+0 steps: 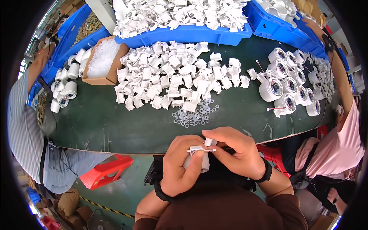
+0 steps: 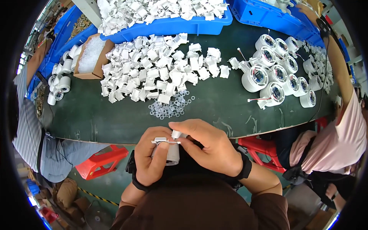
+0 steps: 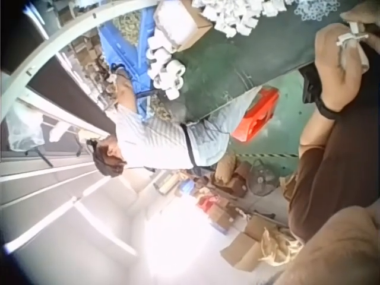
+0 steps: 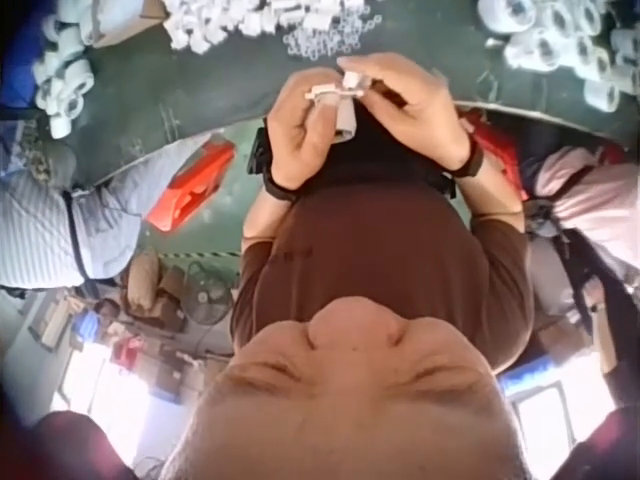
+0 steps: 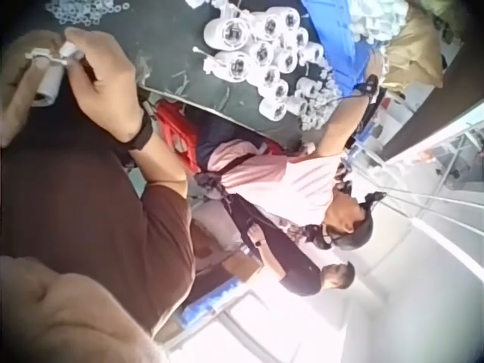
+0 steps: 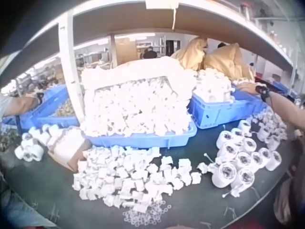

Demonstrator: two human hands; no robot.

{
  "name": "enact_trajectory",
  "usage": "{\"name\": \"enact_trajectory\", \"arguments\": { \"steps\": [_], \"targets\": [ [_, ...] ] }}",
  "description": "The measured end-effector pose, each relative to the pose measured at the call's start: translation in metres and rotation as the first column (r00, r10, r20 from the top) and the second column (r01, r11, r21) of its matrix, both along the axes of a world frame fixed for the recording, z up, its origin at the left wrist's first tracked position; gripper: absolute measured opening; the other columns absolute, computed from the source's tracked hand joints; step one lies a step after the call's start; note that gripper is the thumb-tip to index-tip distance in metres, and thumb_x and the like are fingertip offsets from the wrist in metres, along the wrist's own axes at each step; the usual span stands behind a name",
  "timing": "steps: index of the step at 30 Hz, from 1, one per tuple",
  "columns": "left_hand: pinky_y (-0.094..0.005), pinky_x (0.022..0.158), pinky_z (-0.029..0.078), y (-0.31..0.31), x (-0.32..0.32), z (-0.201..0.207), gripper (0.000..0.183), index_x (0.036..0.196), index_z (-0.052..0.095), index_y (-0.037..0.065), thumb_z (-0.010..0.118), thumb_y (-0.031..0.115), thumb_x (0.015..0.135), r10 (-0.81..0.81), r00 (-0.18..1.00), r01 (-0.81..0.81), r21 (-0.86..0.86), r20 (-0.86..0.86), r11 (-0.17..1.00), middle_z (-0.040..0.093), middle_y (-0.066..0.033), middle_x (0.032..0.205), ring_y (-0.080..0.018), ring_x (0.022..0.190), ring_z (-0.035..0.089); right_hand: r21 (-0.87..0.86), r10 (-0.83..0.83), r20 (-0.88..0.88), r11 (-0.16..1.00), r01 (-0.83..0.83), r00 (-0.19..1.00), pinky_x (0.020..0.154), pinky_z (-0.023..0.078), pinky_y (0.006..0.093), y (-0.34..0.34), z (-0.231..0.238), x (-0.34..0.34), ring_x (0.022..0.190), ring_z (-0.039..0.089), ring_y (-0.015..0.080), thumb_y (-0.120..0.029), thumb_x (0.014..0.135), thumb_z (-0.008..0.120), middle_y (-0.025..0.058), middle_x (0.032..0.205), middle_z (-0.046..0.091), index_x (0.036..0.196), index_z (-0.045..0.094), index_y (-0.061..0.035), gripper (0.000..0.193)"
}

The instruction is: The person assembles camera components by hand, inserting a small white part into a plastic housing and threading a wire through it. They then fit the housing onto a camera lens assembly and place the completed unit on the table.

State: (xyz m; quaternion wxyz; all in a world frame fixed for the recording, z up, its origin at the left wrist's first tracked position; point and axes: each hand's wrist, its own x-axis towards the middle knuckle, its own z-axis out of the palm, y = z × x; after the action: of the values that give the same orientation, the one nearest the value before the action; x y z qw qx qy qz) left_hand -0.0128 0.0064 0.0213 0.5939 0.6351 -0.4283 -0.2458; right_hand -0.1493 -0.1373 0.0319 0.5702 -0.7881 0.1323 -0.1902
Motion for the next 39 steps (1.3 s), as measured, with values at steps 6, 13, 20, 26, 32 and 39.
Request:
{"name": "enact_trajectory", "arguments": {
  "steps": [6,13,20,26,32,39],
  "targets": [
    [-0.0376,0.082,0.049,0.001,-0.002,-0.006,0.012,0.103,0.068,0.001,0.064,0.005,0.092,0.186,0.959,-0.19,-0.002,0.213,0.982,0.07,-0.0136,0.104,-0.0298,0.089,0.062,0.439,-0.037,-0.069,0.896,0.064,0.997,0.094,0.055,0.0313,0.008,0.013,-0.009,0.108,0.069,0.0168,0.008,0.092,0.067,0.0091,0.119,0.067,0.133,0.059,0.0004,0.042],
    [-0.0393,0.084,0.047,-0.003,-0.005,-0.004,0.029,0.115,0.068,0.001,0.061,0.0,0.087,0.226,0.869,-0.248,-0.01,0.441,0.969,0.069,-0.014,0.111,-0.0306,0.093,0.059,0.273,-0.104,0.05,0.958,0.087,0.993,0.091,0.056,0.0281,0.028,-0.005,0.007,0.106,0.068,0.0149,0.003,0.089,0.074,0.0113,0.122,0.07,0.128,0.065,0.002,0.04],
    [-0.0421,0.088,0.045,0.0,-0.005,-0.008,0.033,0.119,0.066,-0.002,0.05,0.011,0.094,0.201,0.872,-0.224,-0.003,0.446,0.975,0.068,-0.0162,0.113,-0.0333,0.095,0.059,0.066,-0.159,0.101,0.986,0.152,0.982,0.091,0.053,0.0288,0.039,-0.006,0.011,0.105,0.067,0.0157,0.011,0.086,0.072,0.0094,0.112,0.069,0.129,0.065,0.0017,0.045],
    [-0.0421,0.089,0.041,-0.002,-0.009,-0.011,0.038,0.116,0.063,-0.004,0.04,0.019,0.097,0.212,0.854,-0.219,-0.041,0.475,0.975,0.067,-0.0175,0.114,-0.0332,0.097,0.059,-0.087,-0.267,0.206,0.953,0.289,0.941,0.085,0.052,0.0309,0.049,-0.013,0.02,0.093,0.065,0.0195,0.014,0.081,0.072,0.0085,0.107,0.068,0.125,0.067,0.002,0.046],
    [-0.0418,0.088,0.041,0.0,-0.006,-0.014,0.035,0.115,0.062,-0.003,0.045,0.022,0.096,0.223,0.836,-0.227,-0.054,0.5,0.972,0.067,-0.0173,0.111,-0.0331,0.096,0.058,0.02,-0.254,0.258,0.966,0.258,0.932,0.083,0.051,0.0314,0.049,-0.023,0.023,0.092,0.064,0.0197,0.014,0.084,0.071,0.0095,0.108,0.068,0.125,0.067,0.0016,0.043],
    [-0.0392,0.082,0.049,0.002,-0.002,-0.021,0.029,0.11,0.065,0.001,0.072,0.008,0.083,0.225,0.913,-0.177,-0.167,0.34,0.97,0.071,-0.0123,0.106,-0.0302,0.088,0.063,-0.067,-0.191,0.122,0.978,0.2,0.974,0.078,0.057,0.028,0.032,-0.007,0.015,0.091,0.069,0.0201,0.012,0.091,0.065,0.0146,0.111,0.067,0.113,0.071,0.0022,0.024]
  ]
}}
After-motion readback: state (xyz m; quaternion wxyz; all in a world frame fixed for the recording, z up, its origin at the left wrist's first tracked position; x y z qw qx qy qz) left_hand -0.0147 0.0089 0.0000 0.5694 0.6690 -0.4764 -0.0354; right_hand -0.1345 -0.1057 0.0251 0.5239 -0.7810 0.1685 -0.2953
